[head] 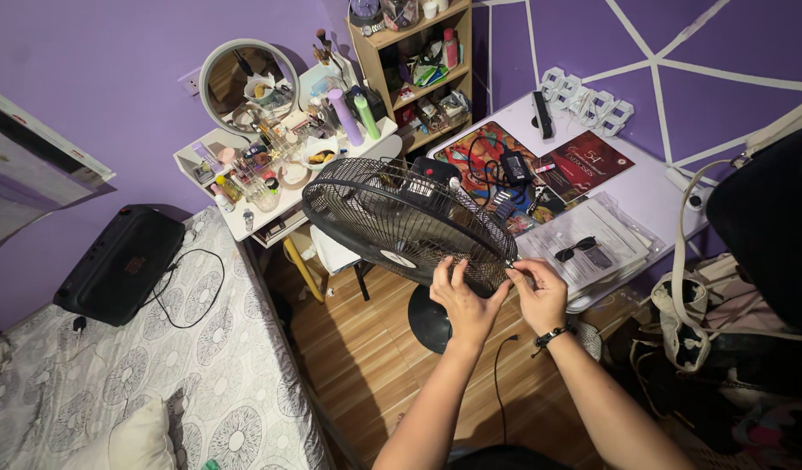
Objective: The person plugs in a black pedestal fan, then repeatedly adjusts and secures the fan's front grill using a small tool. The person rotates the fan head and manipulates the grill attachment points throughout the clip.
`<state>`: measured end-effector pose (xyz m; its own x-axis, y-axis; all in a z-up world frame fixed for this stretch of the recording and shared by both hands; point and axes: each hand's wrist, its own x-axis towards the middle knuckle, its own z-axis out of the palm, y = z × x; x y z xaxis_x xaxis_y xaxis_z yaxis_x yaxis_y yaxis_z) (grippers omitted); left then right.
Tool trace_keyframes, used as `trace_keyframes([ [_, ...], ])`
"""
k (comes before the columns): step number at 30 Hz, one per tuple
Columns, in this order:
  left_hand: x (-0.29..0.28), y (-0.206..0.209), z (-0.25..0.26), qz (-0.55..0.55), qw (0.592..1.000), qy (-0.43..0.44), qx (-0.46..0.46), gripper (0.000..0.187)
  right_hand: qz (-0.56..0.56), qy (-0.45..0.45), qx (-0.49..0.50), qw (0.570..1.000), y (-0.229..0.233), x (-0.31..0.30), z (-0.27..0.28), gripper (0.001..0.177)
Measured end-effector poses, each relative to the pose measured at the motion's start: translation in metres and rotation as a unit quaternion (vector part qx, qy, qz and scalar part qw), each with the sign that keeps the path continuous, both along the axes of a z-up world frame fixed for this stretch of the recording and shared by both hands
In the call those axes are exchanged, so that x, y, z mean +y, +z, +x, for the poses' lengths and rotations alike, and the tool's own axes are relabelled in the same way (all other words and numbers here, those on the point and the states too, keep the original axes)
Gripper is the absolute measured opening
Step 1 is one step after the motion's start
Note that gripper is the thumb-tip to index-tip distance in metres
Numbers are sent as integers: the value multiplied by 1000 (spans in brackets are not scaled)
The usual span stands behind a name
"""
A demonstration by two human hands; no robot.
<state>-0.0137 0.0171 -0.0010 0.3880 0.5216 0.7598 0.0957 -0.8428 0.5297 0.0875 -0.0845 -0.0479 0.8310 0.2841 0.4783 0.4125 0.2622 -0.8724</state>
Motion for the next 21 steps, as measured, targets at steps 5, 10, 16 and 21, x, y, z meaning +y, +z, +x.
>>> trace_keyframes([
  [5, 1, -1, 1, 2, 1000, 7, 1, 97, -31, -25, 25, 999, 6, 4, -7, 21],
  [10, 1, 1, 0, -2, 1000, 12, -4, 97, -41, -61, 61, 995, 9, 6, -33, 26],
  [16, 3, 0, -1, 5, 1000, 11, -2, 99, 144, 54, 304, 940, 7, 6, -37, 29],
  [21, 3, -1, -1, 7, 1000, 9, -4, 100, 135, 64, 343, 927, 8, 5, -29, 27],
])
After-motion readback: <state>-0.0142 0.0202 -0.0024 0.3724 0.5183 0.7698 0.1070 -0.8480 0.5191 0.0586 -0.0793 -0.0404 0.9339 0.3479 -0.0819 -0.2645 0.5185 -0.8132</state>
